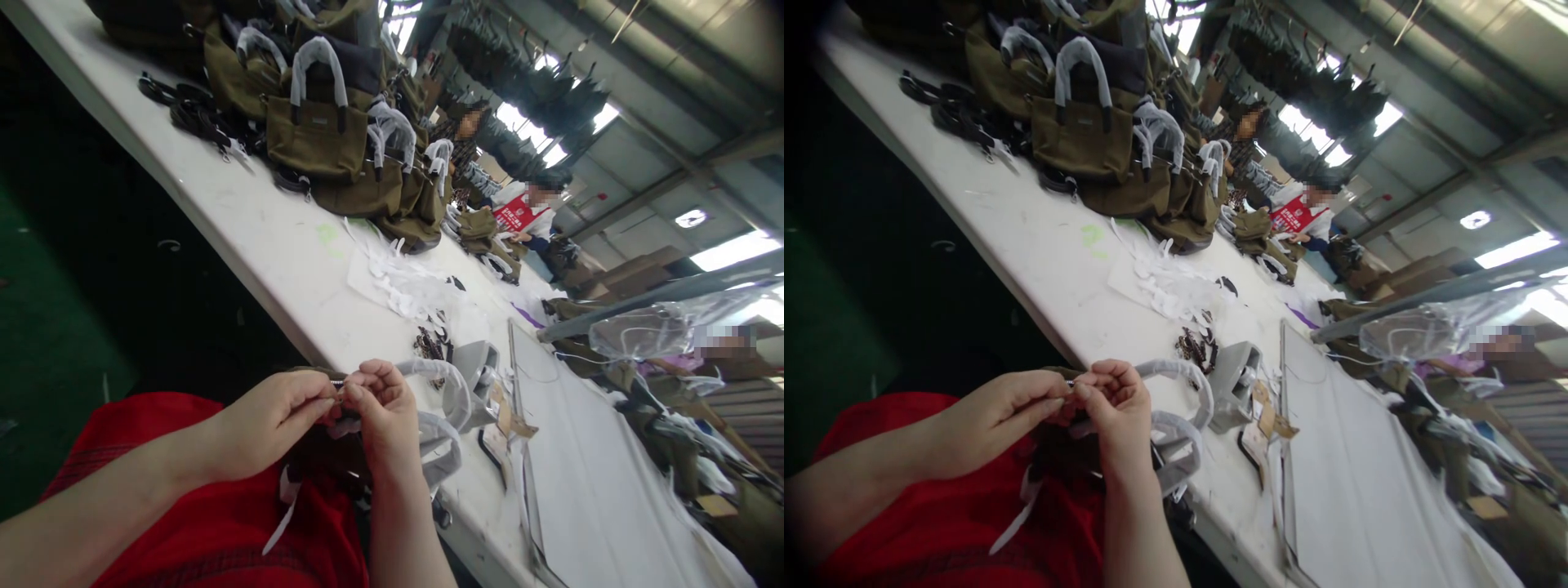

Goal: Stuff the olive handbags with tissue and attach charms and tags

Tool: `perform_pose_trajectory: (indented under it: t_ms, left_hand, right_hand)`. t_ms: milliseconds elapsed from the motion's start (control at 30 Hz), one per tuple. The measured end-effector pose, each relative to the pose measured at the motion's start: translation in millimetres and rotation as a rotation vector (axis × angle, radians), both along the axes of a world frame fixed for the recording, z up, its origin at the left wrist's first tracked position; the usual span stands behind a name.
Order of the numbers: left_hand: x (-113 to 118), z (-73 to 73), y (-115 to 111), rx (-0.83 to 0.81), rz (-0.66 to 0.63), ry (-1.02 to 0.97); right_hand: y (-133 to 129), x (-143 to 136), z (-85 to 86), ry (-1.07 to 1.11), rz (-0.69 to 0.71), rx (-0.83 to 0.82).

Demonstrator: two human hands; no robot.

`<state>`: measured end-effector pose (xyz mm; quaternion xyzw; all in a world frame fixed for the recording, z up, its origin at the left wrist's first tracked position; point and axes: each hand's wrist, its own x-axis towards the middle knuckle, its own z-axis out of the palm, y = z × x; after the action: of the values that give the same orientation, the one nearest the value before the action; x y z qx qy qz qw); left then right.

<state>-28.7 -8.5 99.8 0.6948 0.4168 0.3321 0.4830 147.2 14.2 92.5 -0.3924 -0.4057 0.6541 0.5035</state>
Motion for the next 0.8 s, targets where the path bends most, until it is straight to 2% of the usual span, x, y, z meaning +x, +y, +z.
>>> perform_pose_trajectory:
  t_ms: [100,233,333,433,533,667,800]
  left_hand:
    - [1.5,-4.1,1.4,0.009,0.066,-0.002]
    - [0.7,-5.4,3.3,0.008,0.048,-0.003]
    - [1.6,-4.5,4.5,0.049,0.046,0.013]
    - [2.4,-3.1,4.5,0.04,0.035,0.006]
    - [1.2,-3.6,2.9,-0.058,0.018,-0.12]
    - [-2.7,-7.4,1.4,-0.168,0.028,-0.19]
    - [-6.3,-8.5,4.9,-0.048,-0.047,-0.036]
  right_hand:
    - [-1.2,0.3,-3.3,-0.056,0.013,0.075]
    - [-5.3,-0.8,-5.8,-0.226,0.069,0.151]
    - [-4.9,-2.7,-8.1,-0.322,0.007,0.205]
    - [-5.8,-4.1,-8.6,-0.314,-0.013,0.191]
    - [-12.5,-1.5,-4.3,-0.317,0.003,0.169]
    - [-22.7,8.7,6.8,-0.596,0.068,0.281]
    - [-21.5,15.9,14.1,-0.783,0.167,0.434]
